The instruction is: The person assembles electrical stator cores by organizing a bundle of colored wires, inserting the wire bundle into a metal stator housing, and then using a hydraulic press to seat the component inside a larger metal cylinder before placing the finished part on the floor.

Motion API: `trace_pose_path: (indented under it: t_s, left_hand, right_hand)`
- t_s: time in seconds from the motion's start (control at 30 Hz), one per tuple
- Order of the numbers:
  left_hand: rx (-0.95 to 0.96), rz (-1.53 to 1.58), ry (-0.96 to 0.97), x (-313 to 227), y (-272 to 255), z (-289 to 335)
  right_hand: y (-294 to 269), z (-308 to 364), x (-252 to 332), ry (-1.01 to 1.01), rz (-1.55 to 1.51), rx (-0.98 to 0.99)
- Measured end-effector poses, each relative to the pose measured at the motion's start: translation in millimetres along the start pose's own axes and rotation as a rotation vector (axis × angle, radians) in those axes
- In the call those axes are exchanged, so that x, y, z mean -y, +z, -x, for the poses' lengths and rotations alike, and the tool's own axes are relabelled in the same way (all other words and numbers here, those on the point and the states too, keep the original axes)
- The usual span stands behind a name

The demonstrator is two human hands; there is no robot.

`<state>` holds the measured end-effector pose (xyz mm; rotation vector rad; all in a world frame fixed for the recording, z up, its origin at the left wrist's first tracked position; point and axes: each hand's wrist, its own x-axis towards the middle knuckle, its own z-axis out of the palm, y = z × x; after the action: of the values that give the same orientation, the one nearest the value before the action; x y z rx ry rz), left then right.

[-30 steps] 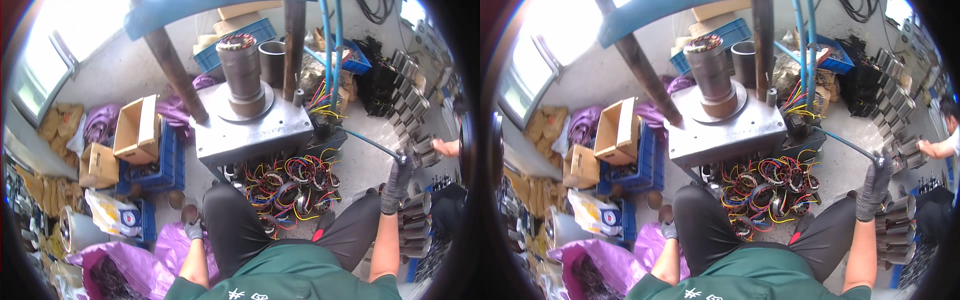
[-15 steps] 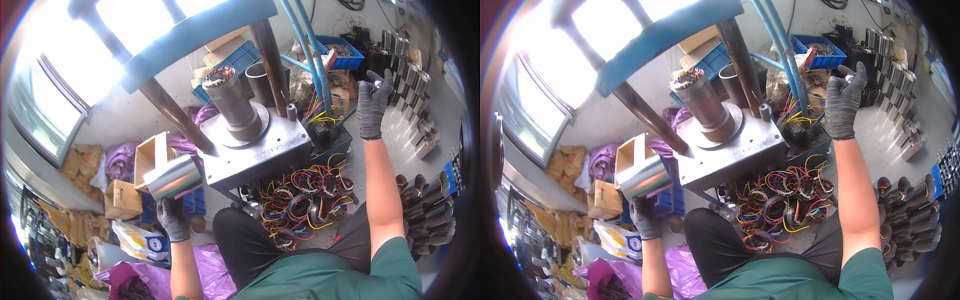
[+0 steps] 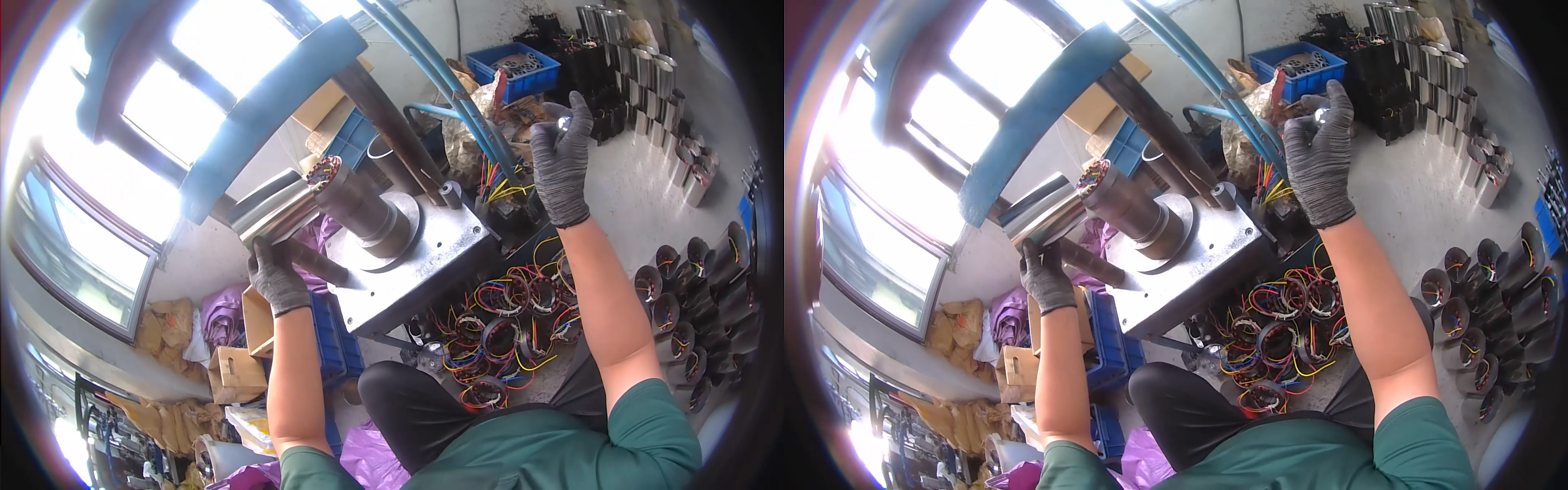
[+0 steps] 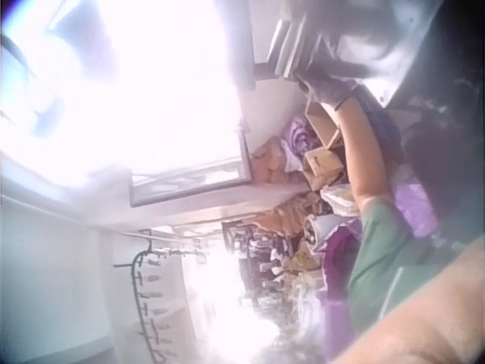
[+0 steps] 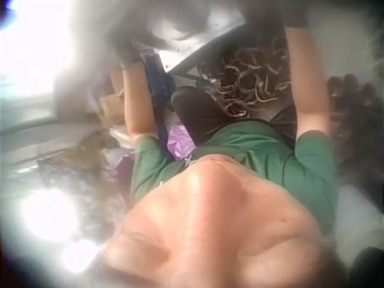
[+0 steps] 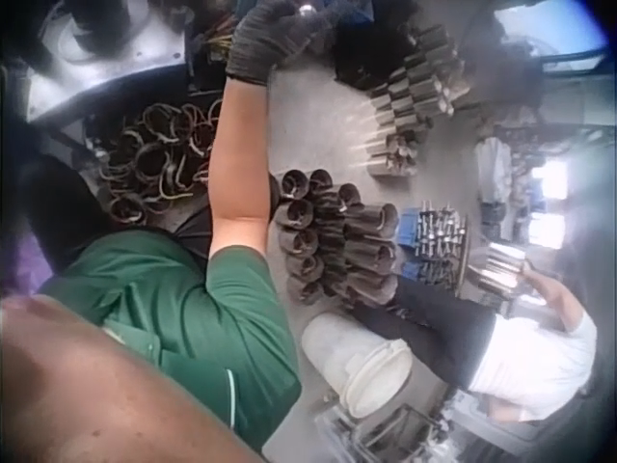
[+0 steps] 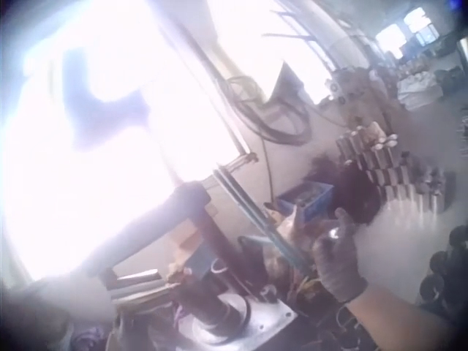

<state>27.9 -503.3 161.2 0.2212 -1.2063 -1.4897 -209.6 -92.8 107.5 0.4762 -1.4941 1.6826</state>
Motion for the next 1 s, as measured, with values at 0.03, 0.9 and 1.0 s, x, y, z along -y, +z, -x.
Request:
trace_pose_path:
  t_s: [0.03, 0.9, 1.0]
  left_hand:
    - [0.007, -0.028, 0.022, 0, 5, -6]
    - [0.356, -0.983, -0.172, -30, 135, -140]
    - [0.407, -0.967, -0.111, -24, 137, -138]
  right_hand:
    - [2, 0, -3, -0.019, 0.000, -0.019]
    - [-35, -36, 35, -0.089, 0.238, 0.136]
    - [-38, -36, 33, -0.116, 0.272, 0.159]
